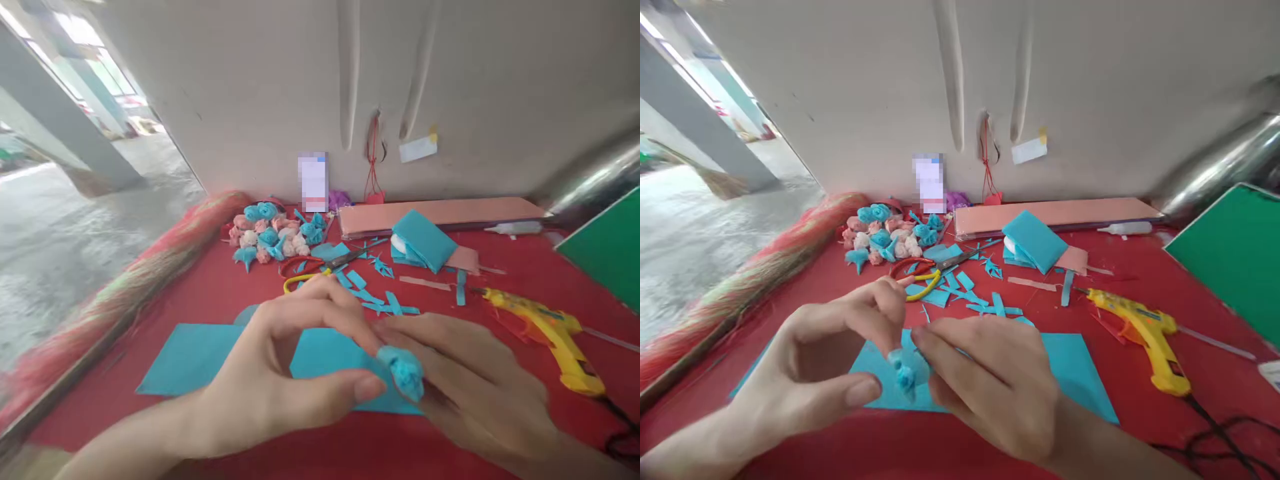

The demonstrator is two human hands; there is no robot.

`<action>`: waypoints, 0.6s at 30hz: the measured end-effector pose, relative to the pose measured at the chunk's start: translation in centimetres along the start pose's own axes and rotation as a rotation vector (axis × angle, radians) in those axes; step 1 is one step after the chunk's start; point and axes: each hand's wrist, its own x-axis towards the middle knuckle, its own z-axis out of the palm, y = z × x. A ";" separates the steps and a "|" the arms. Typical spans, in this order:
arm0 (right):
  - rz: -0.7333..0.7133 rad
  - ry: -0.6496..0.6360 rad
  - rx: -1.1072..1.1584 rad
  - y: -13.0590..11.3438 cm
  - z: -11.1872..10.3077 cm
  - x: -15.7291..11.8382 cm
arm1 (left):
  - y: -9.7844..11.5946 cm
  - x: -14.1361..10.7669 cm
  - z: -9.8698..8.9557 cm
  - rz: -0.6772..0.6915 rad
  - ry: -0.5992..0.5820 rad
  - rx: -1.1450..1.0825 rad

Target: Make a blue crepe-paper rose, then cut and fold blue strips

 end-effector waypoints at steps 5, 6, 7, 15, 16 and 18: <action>-0.018 0.018 0.014 -0.1 -0.1 0.2 | 0.2 -0.1 0.2 -0.056 0.014 -0.018; -0.014 0.043 0.029 -0.1 0.1 0.0 | 0.2 -0.1 0.2 -0.062 0.008 -0.028; -0.008 0.067 0.042 0.0 0.3 -0.3 | 0.2 -0.1 0.2 -0.067 0.000 -0.039; -0.032 0.064 0.006 0.4 0.1 -0.3 | 0.7 -0.1 0.1 -0.127 -0.080 -0.066; -0.038 0.074 0.009 0.4 0.2 -0.3 | 0.8 -0.1 0.0 -0.130 -0.096 -0.061; -0.057 0.095 0.013 0.5 0.3 -0.2 | 0.9 -0.2 0.0 -0.134 -0.111 -0.048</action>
